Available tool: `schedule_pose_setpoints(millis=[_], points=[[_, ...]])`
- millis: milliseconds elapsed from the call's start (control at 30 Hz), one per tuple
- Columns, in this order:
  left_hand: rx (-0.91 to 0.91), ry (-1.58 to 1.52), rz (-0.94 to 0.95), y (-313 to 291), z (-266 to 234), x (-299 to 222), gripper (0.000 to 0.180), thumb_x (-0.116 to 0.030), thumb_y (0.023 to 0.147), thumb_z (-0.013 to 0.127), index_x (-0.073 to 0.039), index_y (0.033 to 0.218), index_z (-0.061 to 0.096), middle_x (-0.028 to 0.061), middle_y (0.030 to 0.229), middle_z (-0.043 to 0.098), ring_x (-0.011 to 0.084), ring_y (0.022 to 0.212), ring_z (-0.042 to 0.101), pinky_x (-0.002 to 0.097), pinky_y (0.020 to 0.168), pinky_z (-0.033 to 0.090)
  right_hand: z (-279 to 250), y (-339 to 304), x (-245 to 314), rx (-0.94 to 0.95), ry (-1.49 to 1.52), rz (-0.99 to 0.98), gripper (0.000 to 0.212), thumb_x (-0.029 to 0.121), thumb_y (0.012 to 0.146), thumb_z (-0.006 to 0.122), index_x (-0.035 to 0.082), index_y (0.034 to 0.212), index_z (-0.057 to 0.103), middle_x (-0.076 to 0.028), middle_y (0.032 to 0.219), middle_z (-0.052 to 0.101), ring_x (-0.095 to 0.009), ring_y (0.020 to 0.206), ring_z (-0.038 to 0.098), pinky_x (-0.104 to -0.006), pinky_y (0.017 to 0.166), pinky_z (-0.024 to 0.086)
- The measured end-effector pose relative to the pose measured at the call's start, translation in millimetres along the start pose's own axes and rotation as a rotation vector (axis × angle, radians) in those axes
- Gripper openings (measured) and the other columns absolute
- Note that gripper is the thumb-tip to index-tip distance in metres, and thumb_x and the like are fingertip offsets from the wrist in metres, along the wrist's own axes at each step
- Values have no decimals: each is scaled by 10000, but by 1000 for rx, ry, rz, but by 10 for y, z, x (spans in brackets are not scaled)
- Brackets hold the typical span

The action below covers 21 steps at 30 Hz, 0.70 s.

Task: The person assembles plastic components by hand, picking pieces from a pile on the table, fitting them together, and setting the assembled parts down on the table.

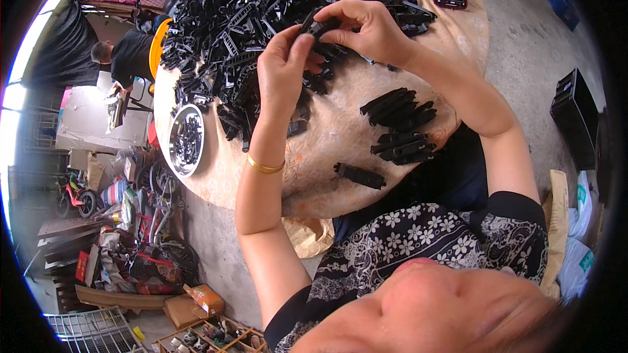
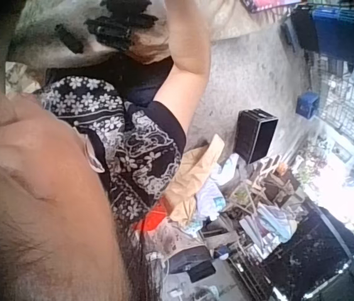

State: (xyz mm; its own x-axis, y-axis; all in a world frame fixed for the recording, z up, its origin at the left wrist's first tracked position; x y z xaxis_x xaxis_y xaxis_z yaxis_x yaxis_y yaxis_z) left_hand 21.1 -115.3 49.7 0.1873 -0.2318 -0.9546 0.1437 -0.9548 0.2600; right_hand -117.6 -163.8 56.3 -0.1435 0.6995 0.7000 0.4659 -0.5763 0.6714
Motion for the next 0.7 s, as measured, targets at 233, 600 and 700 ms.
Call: schedule_pose_setpoints(millis=[233, 600, 700], points=[[12, 65, 116, -28, 13, -45, 304, -57, 805, 661, 64, 1064, 555, 99, 810, 652, 113, 647, 617, 220, 571, 503, -119, 64, 283, -124, -620, -419, 456, 260, 742, 712, 67, 1132, 576, -126, 1136, 576, -243, 1068, 542, -356, 927, 433], [44, 486, 319, -83, 133, -147, 273, -86, 768, 697, 1, 1008, 601, 112, 756, 654, 126, 626, 604, 246, 580, 471, -93, 52, -1, 264, -486, -156, 470, 144, 653, 765, -7, 1062, 590, -111, 904, 642, -202, 856, 616, -306, 791, 484], [63, 454, 318, -61, 105, -92, 273, -79, 767, 698, 1, 1010, 604, 75, 756, 651, 100, 633, 574, 234, 584, 461, -119, 92, -60, 332, -406, -74, 391, 243, 729, 729, 0, 1017, 624, -126, 871, 655, -178, 771, 633, -272, 719, 497]])
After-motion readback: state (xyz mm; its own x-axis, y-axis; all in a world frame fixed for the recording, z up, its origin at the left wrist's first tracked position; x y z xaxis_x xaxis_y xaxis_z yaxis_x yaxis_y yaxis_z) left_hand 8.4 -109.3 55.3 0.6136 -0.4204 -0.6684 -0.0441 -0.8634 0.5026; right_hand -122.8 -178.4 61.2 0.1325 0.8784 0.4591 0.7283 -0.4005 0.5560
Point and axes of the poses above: each hand's wrist, its own y-axis towards the middle knuckle, its own z-axis out of the palm, x = y × z, the point moved 7 cm from there along y, towards the middle knuckle
